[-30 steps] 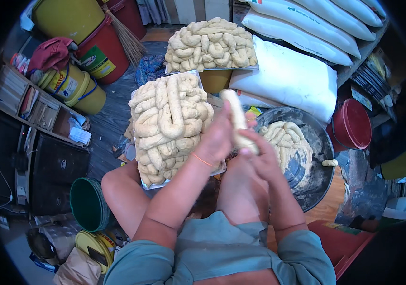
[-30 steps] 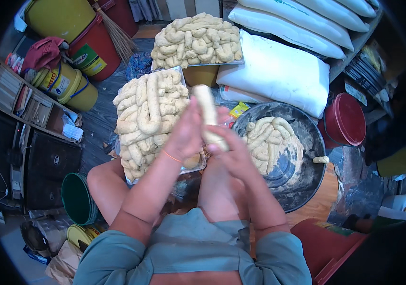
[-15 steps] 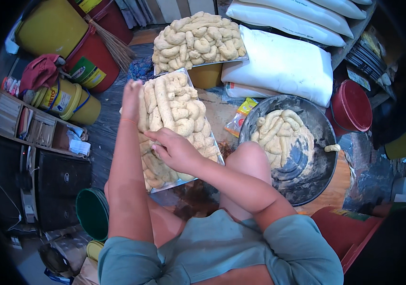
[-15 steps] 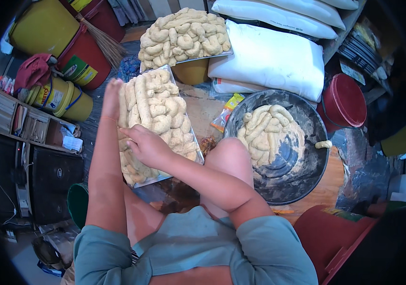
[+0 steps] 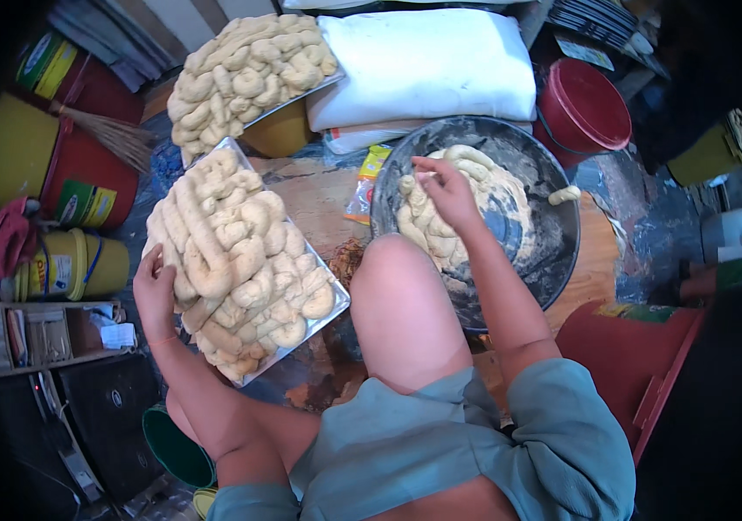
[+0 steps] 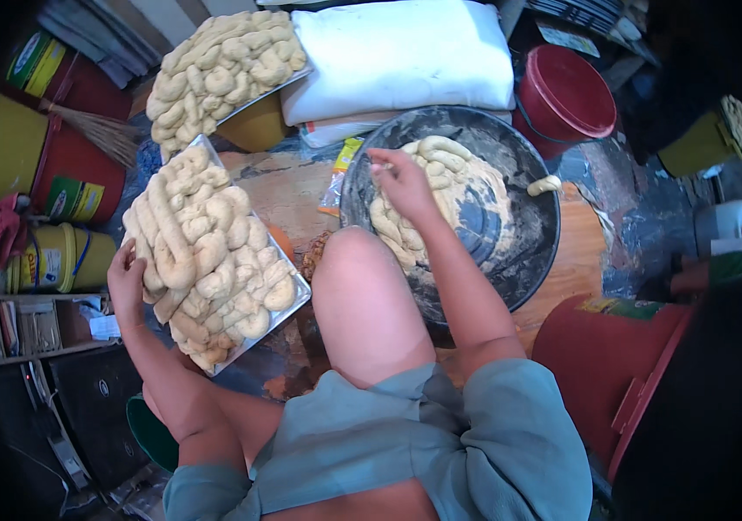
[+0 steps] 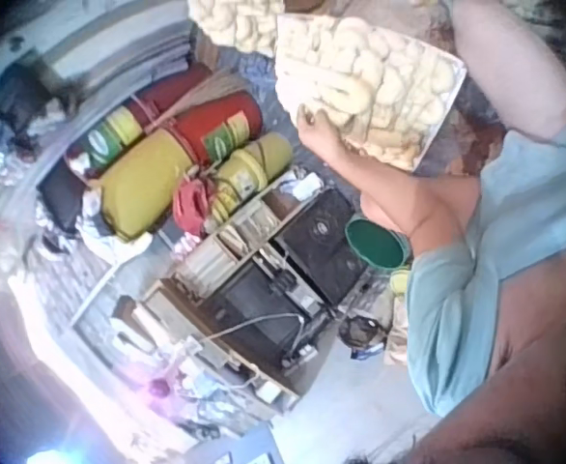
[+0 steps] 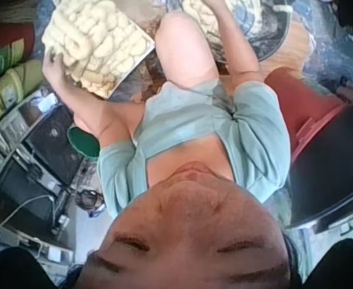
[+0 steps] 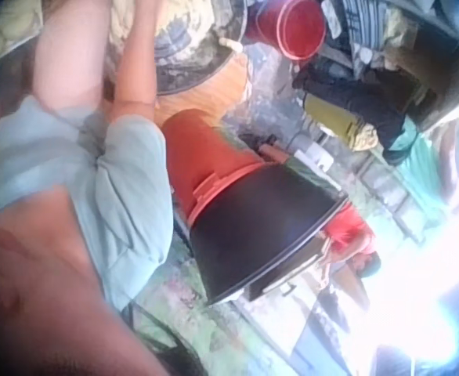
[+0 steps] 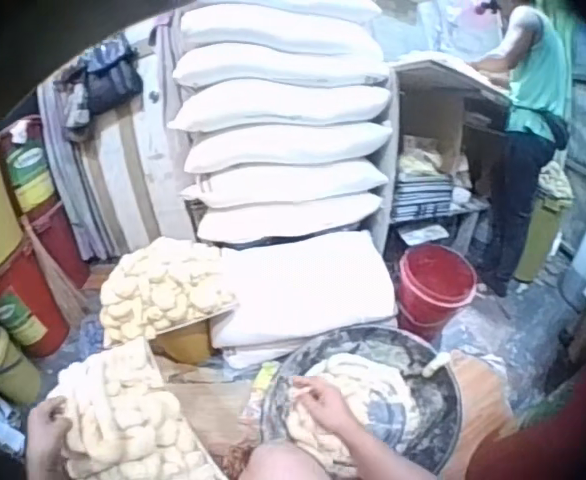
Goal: The person shapes dough pieces by hand, stacks the dough onto a metal tray, and moves the loaded tray.
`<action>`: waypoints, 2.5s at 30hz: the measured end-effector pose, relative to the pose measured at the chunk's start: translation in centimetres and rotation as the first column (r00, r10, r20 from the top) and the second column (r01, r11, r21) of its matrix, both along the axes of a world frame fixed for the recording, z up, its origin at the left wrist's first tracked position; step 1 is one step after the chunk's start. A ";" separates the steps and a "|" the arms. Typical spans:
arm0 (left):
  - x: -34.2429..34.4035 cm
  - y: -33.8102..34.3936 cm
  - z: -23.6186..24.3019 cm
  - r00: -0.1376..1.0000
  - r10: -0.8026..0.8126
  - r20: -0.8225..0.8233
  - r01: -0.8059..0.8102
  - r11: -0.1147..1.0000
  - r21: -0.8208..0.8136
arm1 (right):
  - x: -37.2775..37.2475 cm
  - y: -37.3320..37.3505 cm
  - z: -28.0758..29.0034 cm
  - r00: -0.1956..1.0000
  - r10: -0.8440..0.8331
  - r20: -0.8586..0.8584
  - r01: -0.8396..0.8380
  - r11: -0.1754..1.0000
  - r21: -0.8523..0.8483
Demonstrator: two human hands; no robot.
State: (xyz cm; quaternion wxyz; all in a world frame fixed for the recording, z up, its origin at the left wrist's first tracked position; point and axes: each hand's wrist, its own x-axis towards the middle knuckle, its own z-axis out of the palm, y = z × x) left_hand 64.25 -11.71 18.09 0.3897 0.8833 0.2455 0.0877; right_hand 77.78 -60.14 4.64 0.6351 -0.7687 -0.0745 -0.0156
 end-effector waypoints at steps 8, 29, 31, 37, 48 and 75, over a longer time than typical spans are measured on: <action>0.9 -10.8 3.1 0.961 -0.136 0.240 -0.016 0.841 0.541 | -2.5 -15.1 -23.2 0.731 -0.531 -0.428 0.383 0.839 -0.387; 6.9 -37.7 -11.4 0.571 -0.802 -0.174 0.810 0.516 0.281 | 11.6 -14.0 -19.6 0.925 -0.325 -0.198 0.120 0.741 -0.660; 7.1 -38.3 -11.7 0.560 -0.812 -0.165 0.815 0.504 0.285 | 14.5 -14.1 -19.1 0.947 -0.286 -0.147 0.131 0.760 -0.636; 7.6 -37.9 -11.7 0.573 -0.800 -0.176 0.810 0.521 0.268 | 15.3 -10.4 -19.4 0.898 -0.380 -0.223 0.051 0.593 -0.804; 8.1 -38.2 -11.7 0.561 -0.817 -0.130 0.819 0.525 0.233 | 6.6 -18.5 -15.8 0.961 -0.034 -0.274 -0.185 0.659 -0.729; 8.7 -39.7 -11.8 0.522 -0.832 -0.187 0.852 0.496 0.170 | 8.4 -26.2 -26.5 0.996 -0.067 -0.054 -0.031 0.313 -0.949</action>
